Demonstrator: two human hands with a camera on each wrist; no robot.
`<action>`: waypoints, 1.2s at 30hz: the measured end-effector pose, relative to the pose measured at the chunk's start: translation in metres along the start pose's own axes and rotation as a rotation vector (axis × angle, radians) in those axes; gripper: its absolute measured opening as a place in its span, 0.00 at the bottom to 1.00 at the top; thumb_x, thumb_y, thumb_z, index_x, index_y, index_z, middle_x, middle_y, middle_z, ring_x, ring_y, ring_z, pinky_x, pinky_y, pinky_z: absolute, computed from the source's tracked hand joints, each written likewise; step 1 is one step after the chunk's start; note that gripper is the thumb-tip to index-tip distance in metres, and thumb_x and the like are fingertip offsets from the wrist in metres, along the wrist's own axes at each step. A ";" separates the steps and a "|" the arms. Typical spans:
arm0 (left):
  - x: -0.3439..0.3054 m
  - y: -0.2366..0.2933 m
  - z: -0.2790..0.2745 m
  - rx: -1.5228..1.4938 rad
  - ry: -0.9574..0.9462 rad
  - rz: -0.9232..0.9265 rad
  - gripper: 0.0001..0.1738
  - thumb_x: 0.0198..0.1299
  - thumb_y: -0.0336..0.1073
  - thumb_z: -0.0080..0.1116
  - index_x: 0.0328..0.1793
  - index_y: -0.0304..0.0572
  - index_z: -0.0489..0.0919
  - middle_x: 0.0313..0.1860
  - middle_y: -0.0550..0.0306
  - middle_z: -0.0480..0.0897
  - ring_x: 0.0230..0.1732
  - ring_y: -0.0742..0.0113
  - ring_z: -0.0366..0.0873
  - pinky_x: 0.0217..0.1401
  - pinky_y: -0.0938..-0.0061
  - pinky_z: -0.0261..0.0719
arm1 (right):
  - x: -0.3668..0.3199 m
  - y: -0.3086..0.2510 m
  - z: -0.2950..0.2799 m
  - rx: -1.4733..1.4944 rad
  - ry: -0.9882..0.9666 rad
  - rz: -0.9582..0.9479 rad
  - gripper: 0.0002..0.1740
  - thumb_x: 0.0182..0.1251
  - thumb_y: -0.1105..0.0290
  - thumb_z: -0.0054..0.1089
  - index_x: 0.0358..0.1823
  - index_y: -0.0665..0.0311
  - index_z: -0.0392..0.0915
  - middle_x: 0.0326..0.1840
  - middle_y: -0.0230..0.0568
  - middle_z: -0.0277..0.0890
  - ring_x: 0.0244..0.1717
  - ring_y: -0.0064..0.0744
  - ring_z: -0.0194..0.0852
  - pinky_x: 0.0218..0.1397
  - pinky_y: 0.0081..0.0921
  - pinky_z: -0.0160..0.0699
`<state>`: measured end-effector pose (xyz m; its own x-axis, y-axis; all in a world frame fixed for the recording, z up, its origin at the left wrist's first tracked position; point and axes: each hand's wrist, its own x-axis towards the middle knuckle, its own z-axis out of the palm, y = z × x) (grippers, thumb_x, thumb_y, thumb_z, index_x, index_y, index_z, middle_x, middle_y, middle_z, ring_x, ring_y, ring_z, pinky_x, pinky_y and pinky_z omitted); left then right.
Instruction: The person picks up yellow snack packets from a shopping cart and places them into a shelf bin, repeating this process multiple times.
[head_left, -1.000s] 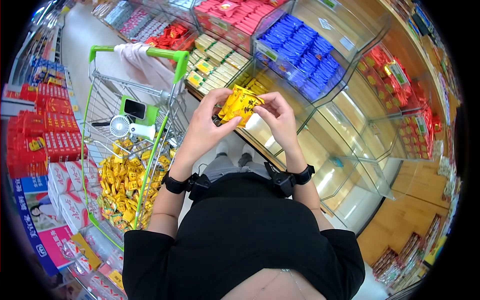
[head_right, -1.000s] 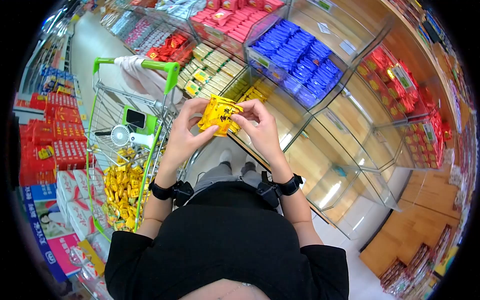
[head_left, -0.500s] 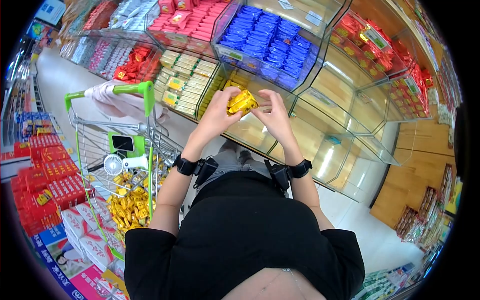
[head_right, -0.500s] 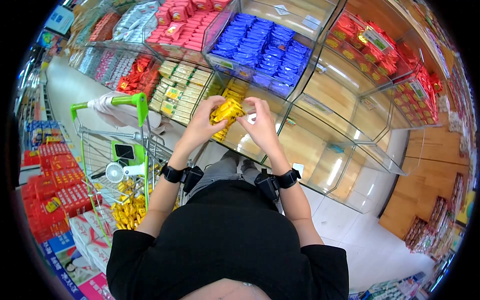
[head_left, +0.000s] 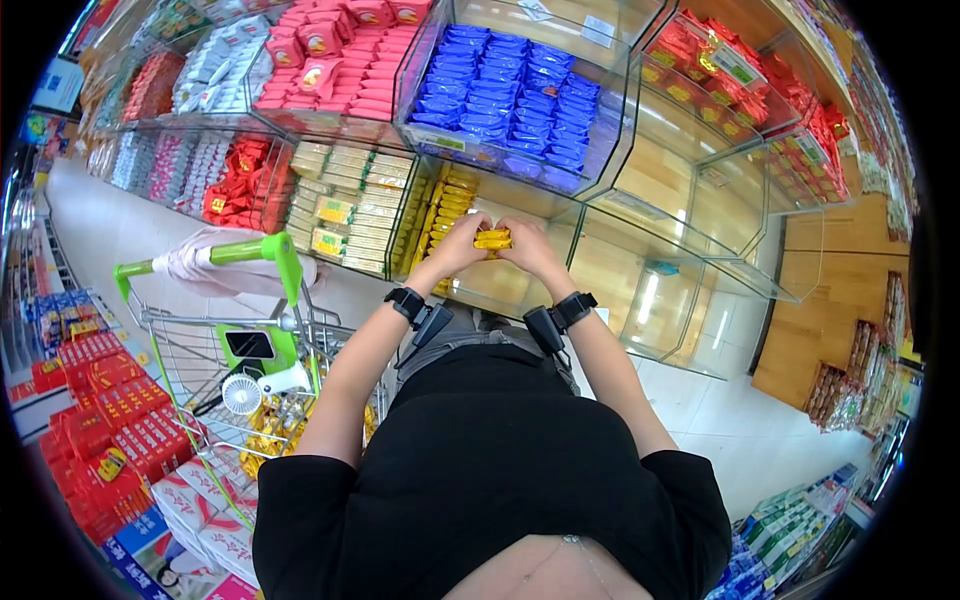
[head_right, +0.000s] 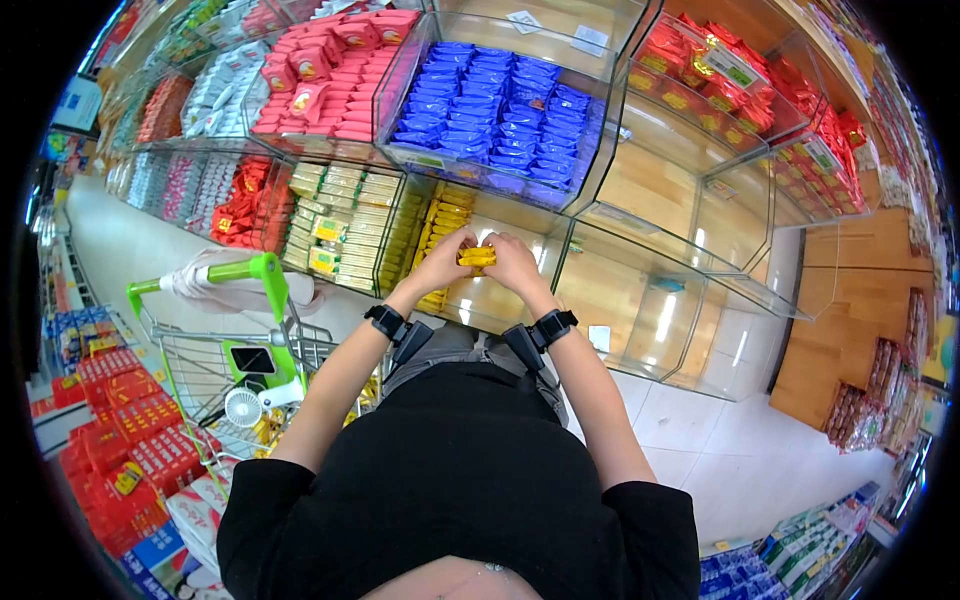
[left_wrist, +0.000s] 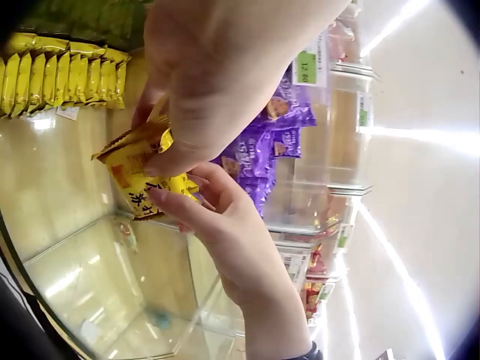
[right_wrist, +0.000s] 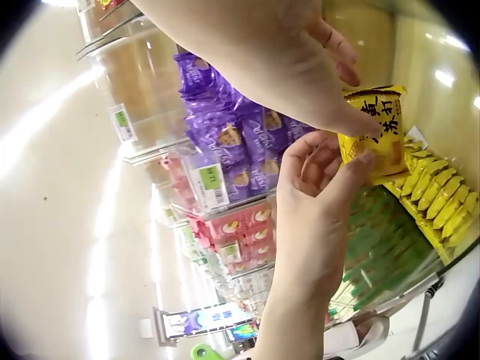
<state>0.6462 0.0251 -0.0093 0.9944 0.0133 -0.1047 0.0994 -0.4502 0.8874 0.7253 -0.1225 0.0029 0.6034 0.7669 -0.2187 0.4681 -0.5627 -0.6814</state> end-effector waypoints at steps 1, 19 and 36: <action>0.004 -0.006 0.003 -0.002 -0.011 0.004 0.23 0.37 0.25 0.57 0.43 0.38 0.66 0.37 0.47 0.71 0.44 0.51 0.66 0.47 0.66 0.66 | 0.002 0.001 0.002 -0.010 0.028 0.041 0.20 0.38 0.68 0.61 0.37 0.60 0.70 0.37 0.44 0.71 0.42 0.46 0.68 0.43 0.36 0.68; 0.035 -0.078 0.029 -0.521 -0.195 -0.775 0.19 0.48 0.35 0.52 0.46 0.33 0.66 0.33 0.51 0.75 0.32 0.62 0.77 0.33 0.74 0.74 | 0.053 0.046 0.067 0.032 0.276 0.417 0.18 0.43 0.74 0.56 0.40 0.60 0.65 0.40 0.51 0.65 0.37 0.51 0.69 0.34 0.39 0.71; 0.057 -0.108 0.047 -1.036 -0.092 -0.855 0.22 0.58 0.39 0.40 0.59 0.47 0.59 0.54 0.62 0.65 0.56 0.70 0.61 0.49 0.66 0.65 | 0.076 0.073 0.116 0.246 0.575 0.489 0.20 0.45 0.78 0.51 0.44 0.66 0.68 0.38 0.56 0.69 0.44 0.52 0.64 0.44 0.39 0.66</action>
<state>0.6901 0.0322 -0.1318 0.6060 -0.1293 -0.7849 0.7039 0.5469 0.4533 0.7301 -0.0698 -0.1445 0.9740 0.1327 -0.1834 -0.0516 -0.6587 -0.7506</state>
